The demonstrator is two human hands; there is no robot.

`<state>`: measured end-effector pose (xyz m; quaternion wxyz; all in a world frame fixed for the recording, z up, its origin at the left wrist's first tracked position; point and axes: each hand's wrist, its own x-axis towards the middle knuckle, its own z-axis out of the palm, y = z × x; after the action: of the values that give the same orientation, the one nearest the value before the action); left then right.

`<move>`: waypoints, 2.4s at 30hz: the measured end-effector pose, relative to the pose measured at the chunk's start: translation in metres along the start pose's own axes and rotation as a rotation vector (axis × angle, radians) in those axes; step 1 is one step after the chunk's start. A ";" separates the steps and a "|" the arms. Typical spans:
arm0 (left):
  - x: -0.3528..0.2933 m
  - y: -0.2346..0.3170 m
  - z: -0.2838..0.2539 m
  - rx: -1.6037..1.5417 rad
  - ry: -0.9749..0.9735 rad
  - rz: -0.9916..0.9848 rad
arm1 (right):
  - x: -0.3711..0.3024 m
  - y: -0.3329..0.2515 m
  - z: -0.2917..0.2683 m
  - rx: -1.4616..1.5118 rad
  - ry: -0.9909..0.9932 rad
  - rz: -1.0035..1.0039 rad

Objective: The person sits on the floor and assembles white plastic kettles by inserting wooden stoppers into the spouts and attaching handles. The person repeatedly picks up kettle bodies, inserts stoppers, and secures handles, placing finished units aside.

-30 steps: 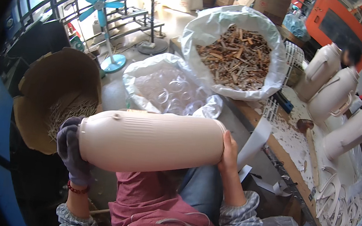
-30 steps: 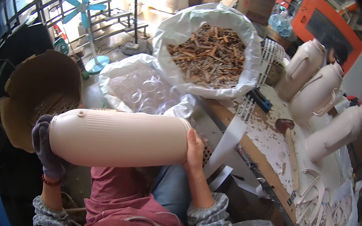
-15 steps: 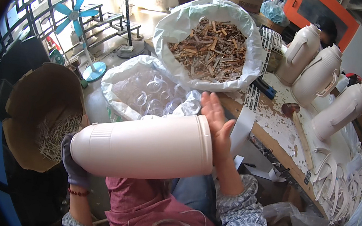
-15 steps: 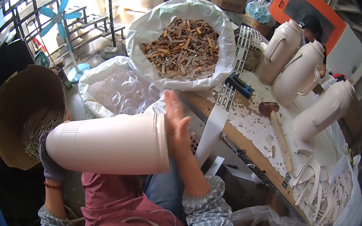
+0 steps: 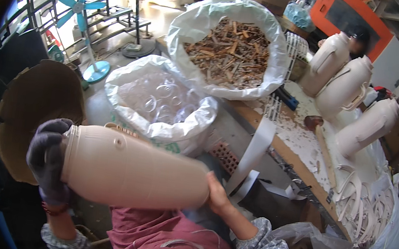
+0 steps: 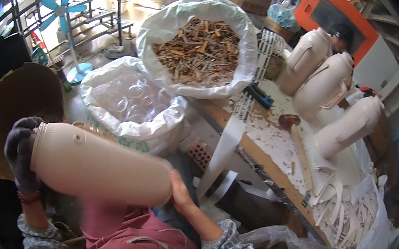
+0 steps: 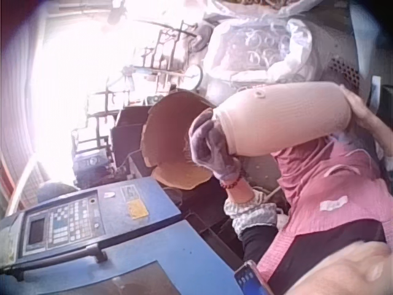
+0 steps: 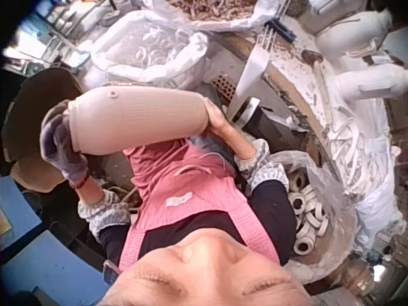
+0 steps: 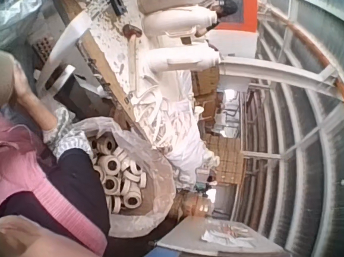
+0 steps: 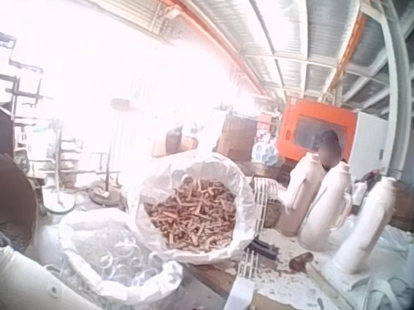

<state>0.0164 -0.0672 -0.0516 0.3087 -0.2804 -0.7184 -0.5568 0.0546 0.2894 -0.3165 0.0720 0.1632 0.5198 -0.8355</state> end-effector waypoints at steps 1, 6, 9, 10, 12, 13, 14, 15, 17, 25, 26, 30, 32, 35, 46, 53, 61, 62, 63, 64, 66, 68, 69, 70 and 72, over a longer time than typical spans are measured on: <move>0.007 0.000 -0.001 0.012 0.000 -0.083 | -0.013 -0.041 -0.002 -0.418 -0.336 -0.002; 0.054 -0.015 0.042 -0.207 -0.171 -0.417 | 0.029 -0.199 -0.047 -0.973 0.322 -0.756; 0.049 -0.078 0.072 -0.302 -0.260 -0.576 | 0.100 -0.257 -0.082 -1.384 0.463 -1.159; 0.047 -0.105 0.088 -0.290 -0.306 -0.629 | 0.114 -0.262 -0.102 -1.482 0.507 -1.092; 0.040 -0.145 0.109 -0.324 -0.312 -0.708 | 0.140 -0.269 -0.122 -1.635 0.555 -0.955; 0.035 -0.157 0.111 -0.291 -0.312 -0.758 | 0.146 -0.270 -0.120 -1.596 0.566 -0.925; 0.034 -0.167 0.111 -0.253 -0.296 -0.780 | 0.153 -0.272 -0.118 -1.584 0.559 -0.937; 0.030 -0.177 0.112 -0.223 -0.287 -0.812 | 0.155 -0.271 -0.117 -1.582 0.554 -0.934; 0.016 -0.198 0.099 -0.170 -0.242 -0.874 | 0.159 -0.264 -0.104 -1.558 0.541 -0.975; 0.022 -0.185 0.091 0.115 -0.403 -0.771 | 0.134 -0.266 -0.122 -1.710 0.519 -0.938; 0.020 -0.185 0.082 0.014 -0.412 -0.772 | 0.130 -0.268 -0.122 -1.785 0.531 -0.858; 0.005 -0.159 0.045 -0.331 -0.540 -0.789 | 0.084 -0.259 -0.054 -1.792 0.485 -0.995; 0.003 -0.146 0.043 -0.305 -0.588 -0.696 | 0.061 -0.238 -0.012 -1.579 0.295 -1.066; -0.003 -0.143 0.045 -0.165 -0.663 -0.583 | 0.024 -0.177 0.072 -0.962 -0.162 -0.662; -0.024 -0.137 0.041 0.079 -0.697 -0.364 | 0.017 -0.068 0.154 -0.519 -0.337 -0.360; -0.023 -0.121 0.044 0.219 -0.737 -0.282 | 0.014 -0.063 0.151 -0.622 -0.313 -0.412; -0.021 -0.117 0.051 0.343 -0.787 -0.266 | 0.009 -0.051 0.159 -1.017 -0.105 -0.822; -0.020 -0.116 0.051 0.339 -0.805 -0.265 | 0.011 -0.049 0.155 -0.946 -0.106 -0.762; -0.017 -0.114 0.048 0.275 -0.791 -0.335 | 0.014 -0.045 0.150 -0.871 -0.107 -0.707; -0.015 -0.113 0.043 0.210 -0.775 -0.402 | 0.019 -0.042 0.144 -0.797 -0.110 -0.654; -0.004 -0.093 0.045 -0.134 -0.593 -0.586 | 0.035 -0.029 0.118 -0.596 -0.096 -0.361; -0.006 -0.096 0.035 -0.400 -0.294 -0.689 | 0.063 0.003 0.085 -0.461 -0.064 -0.303; -0.011 -0.099 0.028 -0.434 -0.125 -0.661 | 0.064 0.012 0.076 -0.400 -0.198 -0.064; -0.015 -0.100 0.016 -0.514 -0.006 -0.714 | 0.056 -0.001 0.084 -0.351 -0.284 -0.040; -0.022 -0.100 -0.008 -0.675 0.251 -0.769 | 0.028 -0.035 0.098 -0.257 -0.454 0.011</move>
<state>-0.0430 -0.0983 -0.1291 0.0585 -0.0113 -0.5076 -0.8596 -0.0014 0.2186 -0.2569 0.2117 -0.0361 0.5911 -0.7774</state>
